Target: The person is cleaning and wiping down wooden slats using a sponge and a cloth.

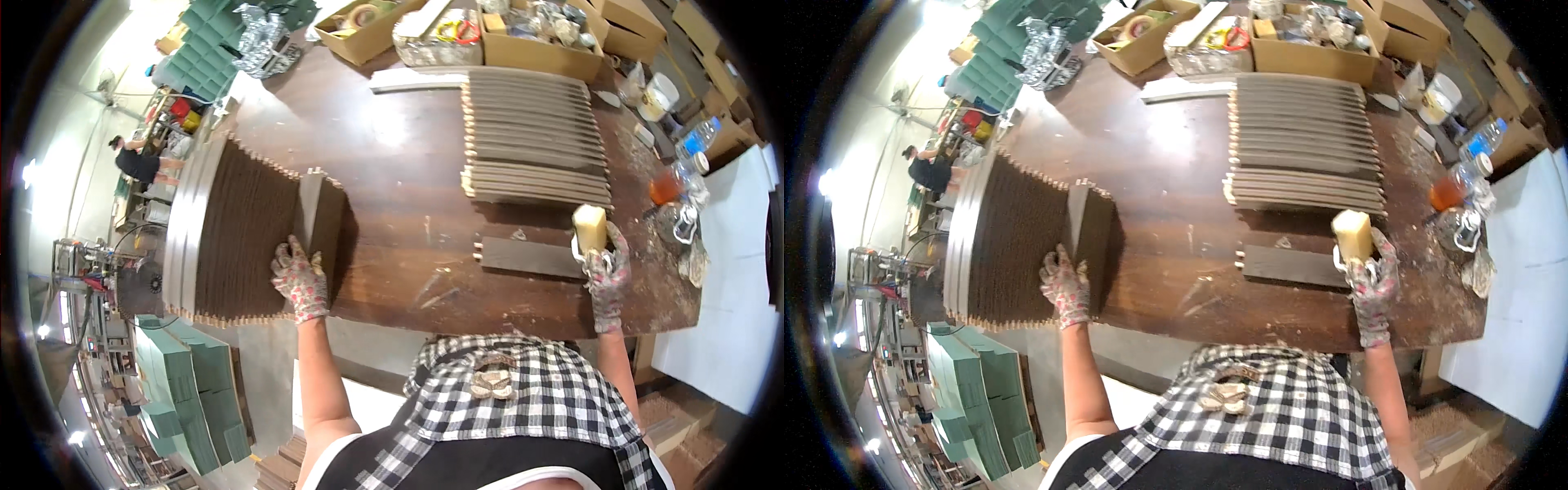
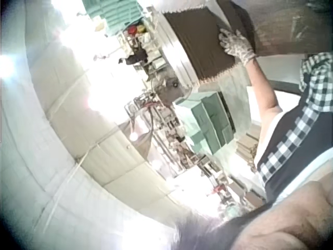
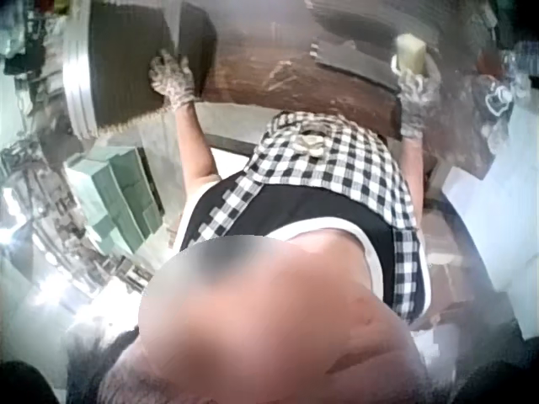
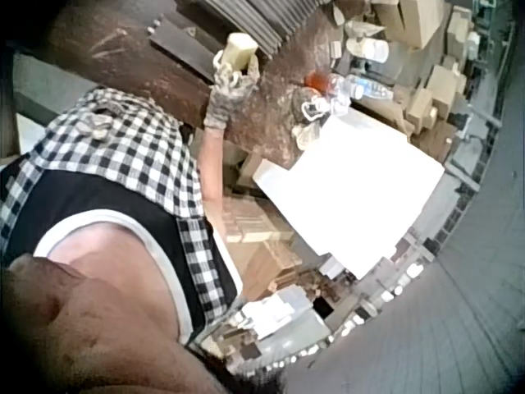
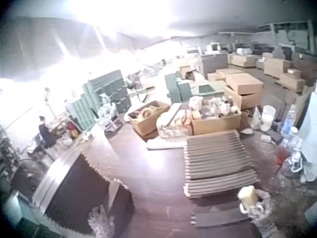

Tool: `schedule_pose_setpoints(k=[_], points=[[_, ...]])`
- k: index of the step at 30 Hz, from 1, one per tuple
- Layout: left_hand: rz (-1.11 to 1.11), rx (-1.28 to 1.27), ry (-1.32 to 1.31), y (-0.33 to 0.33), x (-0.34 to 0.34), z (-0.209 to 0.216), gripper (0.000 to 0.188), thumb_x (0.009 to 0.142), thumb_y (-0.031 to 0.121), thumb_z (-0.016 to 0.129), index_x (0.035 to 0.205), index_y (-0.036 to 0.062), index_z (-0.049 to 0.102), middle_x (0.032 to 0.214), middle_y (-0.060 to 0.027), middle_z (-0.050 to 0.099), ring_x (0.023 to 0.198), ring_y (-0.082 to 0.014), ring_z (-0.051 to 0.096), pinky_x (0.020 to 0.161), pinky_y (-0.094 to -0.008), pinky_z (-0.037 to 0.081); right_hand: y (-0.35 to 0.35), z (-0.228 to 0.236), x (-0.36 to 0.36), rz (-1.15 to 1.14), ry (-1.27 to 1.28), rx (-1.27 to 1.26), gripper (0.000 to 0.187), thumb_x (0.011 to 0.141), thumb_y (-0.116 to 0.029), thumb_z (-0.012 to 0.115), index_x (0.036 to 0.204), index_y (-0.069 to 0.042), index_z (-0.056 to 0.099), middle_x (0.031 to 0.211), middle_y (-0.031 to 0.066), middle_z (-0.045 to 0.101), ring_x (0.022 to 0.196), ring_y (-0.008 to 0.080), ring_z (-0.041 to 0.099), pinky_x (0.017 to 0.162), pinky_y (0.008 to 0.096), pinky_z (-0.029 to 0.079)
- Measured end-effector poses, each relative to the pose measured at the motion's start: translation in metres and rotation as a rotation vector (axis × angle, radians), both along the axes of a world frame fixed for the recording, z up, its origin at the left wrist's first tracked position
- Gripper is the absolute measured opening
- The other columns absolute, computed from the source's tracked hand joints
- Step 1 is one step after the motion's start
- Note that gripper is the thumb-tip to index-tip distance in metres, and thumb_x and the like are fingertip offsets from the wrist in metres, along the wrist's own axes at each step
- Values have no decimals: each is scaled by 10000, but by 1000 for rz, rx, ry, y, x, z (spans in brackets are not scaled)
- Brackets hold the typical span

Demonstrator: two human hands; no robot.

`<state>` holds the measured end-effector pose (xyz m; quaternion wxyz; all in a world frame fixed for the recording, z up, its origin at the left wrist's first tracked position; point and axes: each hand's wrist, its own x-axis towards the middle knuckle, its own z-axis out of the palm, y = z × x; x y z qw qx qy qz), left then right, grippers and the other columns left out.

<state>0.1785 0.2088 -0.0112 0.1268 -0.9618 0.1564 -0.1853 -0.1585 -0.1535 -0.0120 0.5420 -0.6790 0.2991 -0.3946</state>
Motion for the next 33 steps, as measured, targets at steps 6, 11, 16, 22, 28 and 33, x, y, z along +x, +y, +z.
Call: schedule_pose_setpoints(k=[6, 11, 16, 22, 28, 33], points=[[-16, -109, 27, -35, -20, 6, 647, 783, 381, 705, 1321, 92, 491, 1292, -145, 491, 1166, -373, 470, 951, -487, 419, -13, -9, -19, -127, -10, 113, 437, 904, -30, 569, 1325, -48, 453, 1060, 44, 593, 748, 67, 545, 622, 208, 462], [-879, -631, 520, -155, -101, -24, 751, 677, 301, 803, 1312, 54, 488, 1317, -184, 474, 1245, -369, 415, 1044, -464, 347, -24, -15, -34, -171, -2, 102, 437, 906, -38, 573, 1325, -34, 450, 1135, 67, 571, 808, 74, 559, 661, 218, 484], [-1024, -529, 751, -194, -136, -54, 697, 675, 210, 781, 1292, 47, 502, 1295, -178, 479, 1228, -384, 416, 1047, -472, 343, -36, -6, -56, -257, 117, -8, 444, 904, -52, 579, 1328, -23, 449, 1151, 73, 576, 912, 113, 588, 767, 237, 505], [-1059, -710, 858, -192, -130, -48, 752, 643, 94, 783, 1328, 55, 474, 1188, -168, 516, 1117, -358, 498, 953, -428, 439, -47, -8, -96, -414, 120, 77, 421, 913, -34, 561, 1322, -26, 457, 1191, 74, 567, 978, 130, 595, 801, 245, 511], [-762, -898, 1288, -195, -143, -27, 710, 652, 59, 784, 1308, 64, 510, 1215, -152, 495, 1111, -317, 530, 928, -382, 475, -38, -15, -86, -335, 120, 105, 421, 910, -37, 559, 1318, -33, 458, 1191, 81, 565, 974, 136, 594, 782, 258, 521], [-938, -741, 1100, -194, -145, -26, 671, 651, 18, 766, 1278, 67, 531, 1203, -161, 504, 1079, -340, 549, 892, -394, 493, -48, -4, -90, -491, 262, -49, 454, 902, -65, 587, 1332, -25, 449, 1134, 82, 586, 898, 108, 594, 746, 241, 508]])
